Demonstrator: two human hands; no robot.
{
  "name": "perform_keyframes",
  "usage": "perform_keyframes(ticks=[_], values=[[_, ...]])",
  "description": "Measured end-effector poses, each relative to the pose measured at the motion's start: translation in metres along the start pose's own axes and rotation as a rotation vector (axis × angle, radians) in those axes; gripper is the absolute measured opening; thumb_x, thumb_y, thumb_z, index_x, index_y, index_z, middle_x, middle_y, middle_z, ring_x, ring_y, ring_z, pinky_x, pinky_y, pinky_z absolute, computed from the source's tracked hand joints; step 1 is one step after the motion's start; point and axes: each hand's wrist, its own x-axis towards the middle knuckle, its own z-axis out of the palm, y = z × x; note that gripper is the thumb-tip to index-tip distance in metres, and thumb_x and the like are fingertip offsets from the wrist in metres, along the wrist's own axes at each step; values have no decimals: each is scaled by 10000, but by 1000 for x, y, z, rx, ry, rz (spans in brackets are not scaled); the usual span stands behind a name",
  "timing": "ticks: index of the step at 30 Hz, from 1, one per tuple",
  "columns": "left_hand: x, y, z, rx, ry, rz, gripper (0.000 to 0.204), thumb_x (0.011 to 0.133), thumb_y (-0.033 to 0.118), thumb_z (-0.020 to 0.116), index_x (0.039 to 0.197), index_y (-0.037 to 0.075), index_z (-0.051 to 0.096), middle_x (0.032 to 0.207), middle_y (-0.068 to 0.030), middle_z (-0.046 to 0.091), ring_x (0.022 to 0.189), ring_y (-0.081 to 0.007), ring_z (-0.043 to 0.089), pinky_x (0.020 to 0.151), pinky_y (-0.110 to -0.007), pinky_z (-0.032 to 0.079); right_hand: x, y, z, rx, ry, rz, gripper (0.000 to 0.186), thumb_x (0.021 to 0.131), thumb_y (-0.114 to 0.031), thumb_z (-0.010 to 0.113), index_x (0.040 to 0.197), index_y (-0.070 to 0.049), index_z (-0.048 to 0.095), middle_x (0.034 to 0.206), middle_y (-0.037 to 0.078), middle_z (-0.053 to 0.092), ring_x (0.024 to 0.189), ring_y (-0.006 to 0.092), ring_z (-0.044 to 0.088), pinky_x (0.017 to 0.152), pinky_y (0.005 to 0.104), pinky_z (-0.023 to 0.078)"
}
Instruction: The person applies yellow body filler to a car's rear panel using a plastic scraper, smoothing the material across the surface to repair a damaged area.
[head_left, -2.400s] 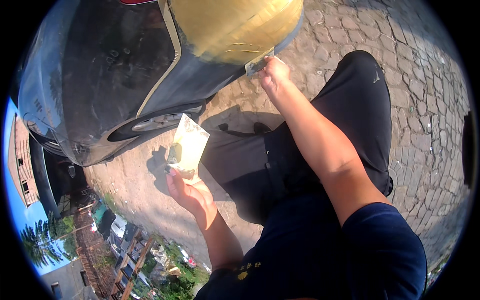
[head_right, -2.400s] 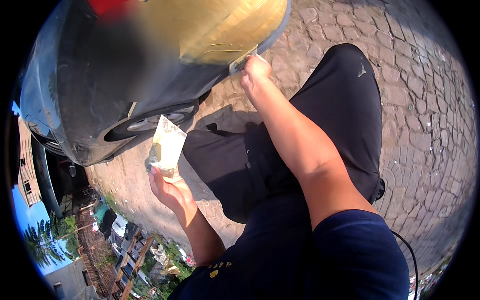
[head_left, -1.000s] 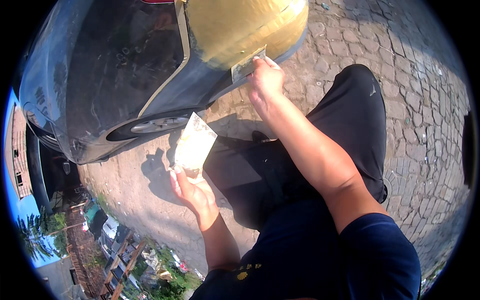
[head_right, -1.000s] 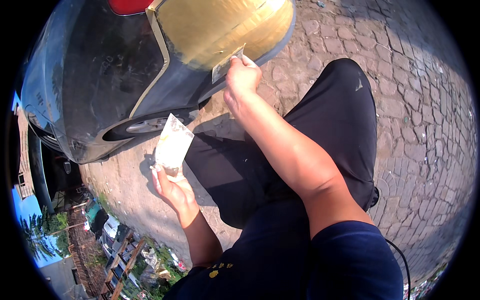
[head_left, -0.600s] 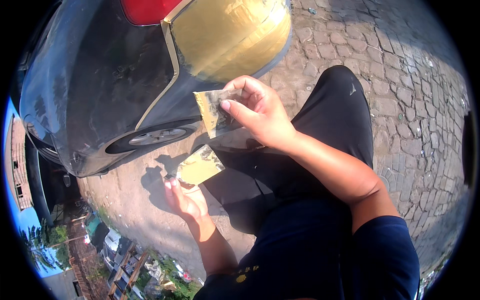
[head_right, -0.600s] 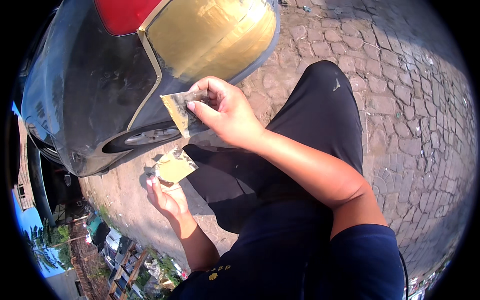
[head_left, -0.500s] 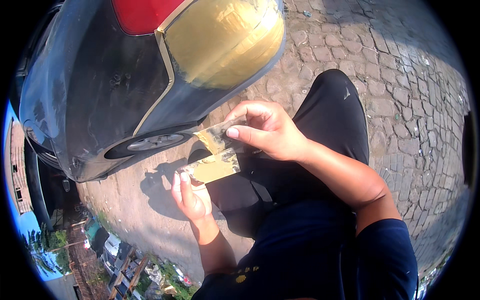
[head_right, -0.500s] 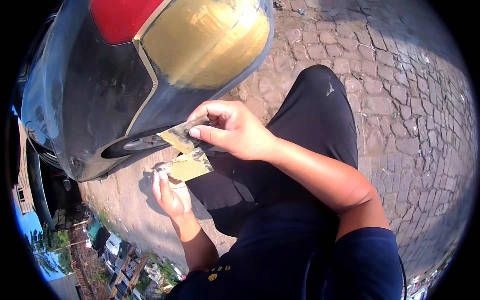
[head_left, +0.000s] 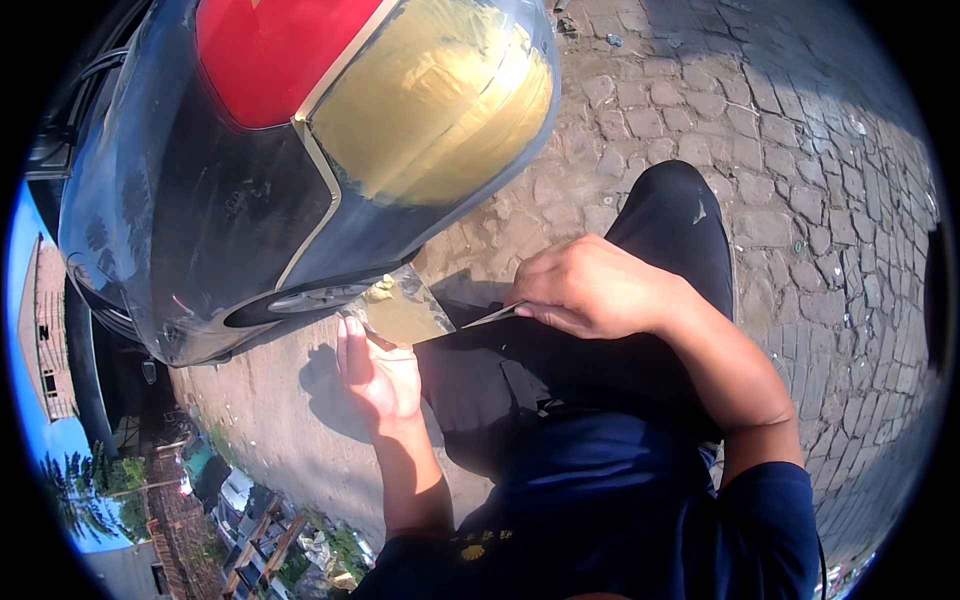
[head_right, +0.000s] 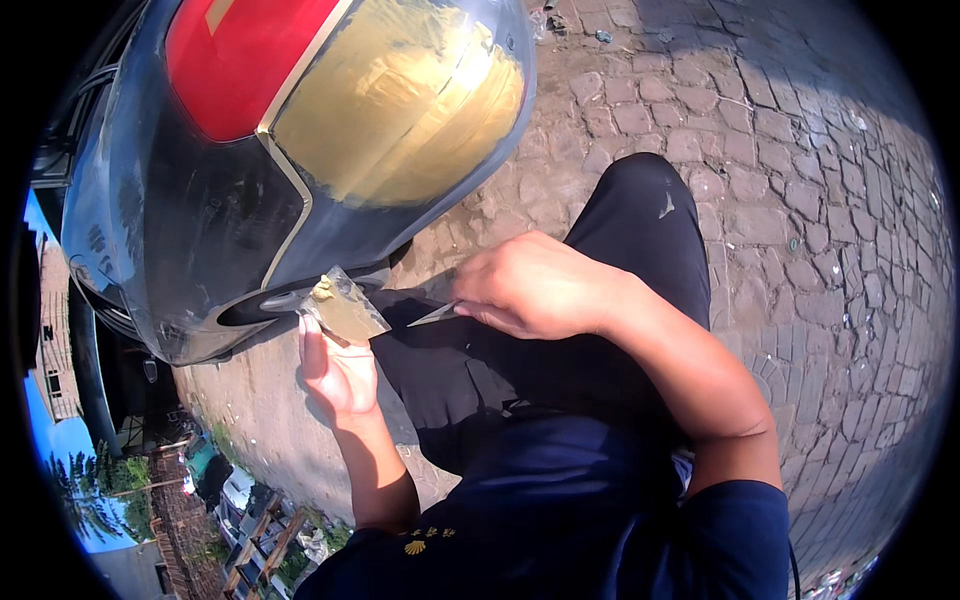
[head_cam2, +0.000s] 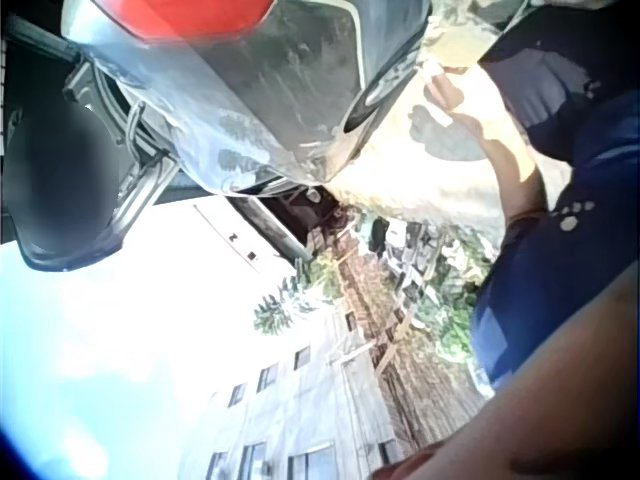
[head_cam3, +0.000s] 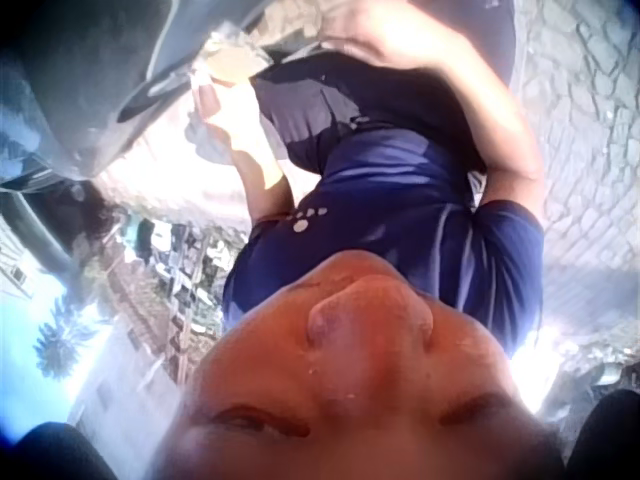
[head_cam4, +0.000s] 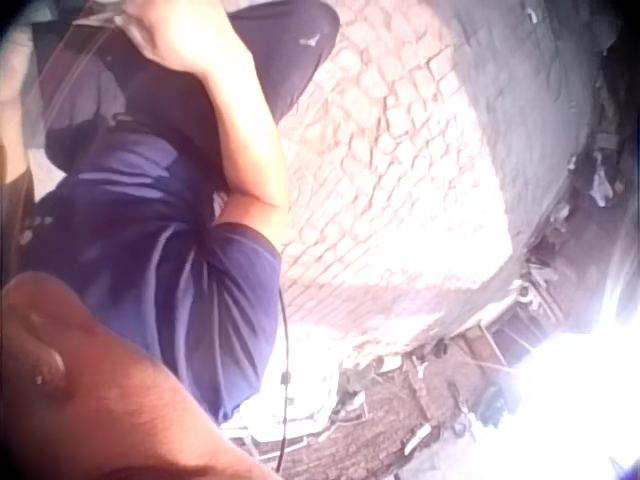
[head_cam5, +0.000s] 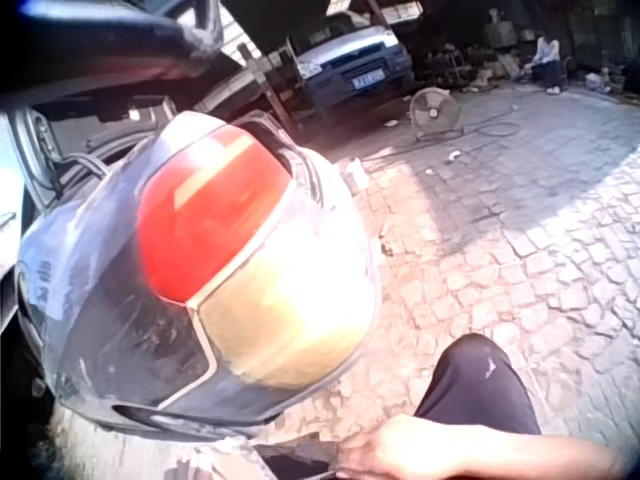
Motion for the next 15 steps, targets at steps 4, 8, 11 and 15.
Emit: perform_keyframes(ticks=[4,8,11,15], values=[[7,-6,13,-88,-30,-68,356,1074,148,567,1396,-4,573,1399,-122,654,1282,-242,633,1109,-427,513,5,45,9,510,629,510,214,1064,-180,618,1126,6,703,953,59,736,802,166,663,748,354,539],[0,-12,15,-51,15,-76,340,1094,170,525,1377,-10,582,1385,-125,659,1268,-242,641,1084,-420,522,28,111,-2,590,1171,670,228,1047,-105,612,1181,58,698,974,38,731,840,94,656,758,286,526],[-2,-8,14,-36,34,-72,339,1104,185,502,1366,-11,588,1371,-126,665,1259,-242,646,1070,-415,525,47,141,6,509,1364,689,228,1038,-78,601,1190,51,711,972,48,741,826,103,655,742,286,517],[-5,-3,10,-38,122,-30,300,1097,187,527,1319,-3,592,1316,-137,676,1219,-253,659,1029,-423,536,79,177,39,584,1466,761,267,1036,-50,575,1252,44,701,988,62,746,819,116,653,733,288,511]])
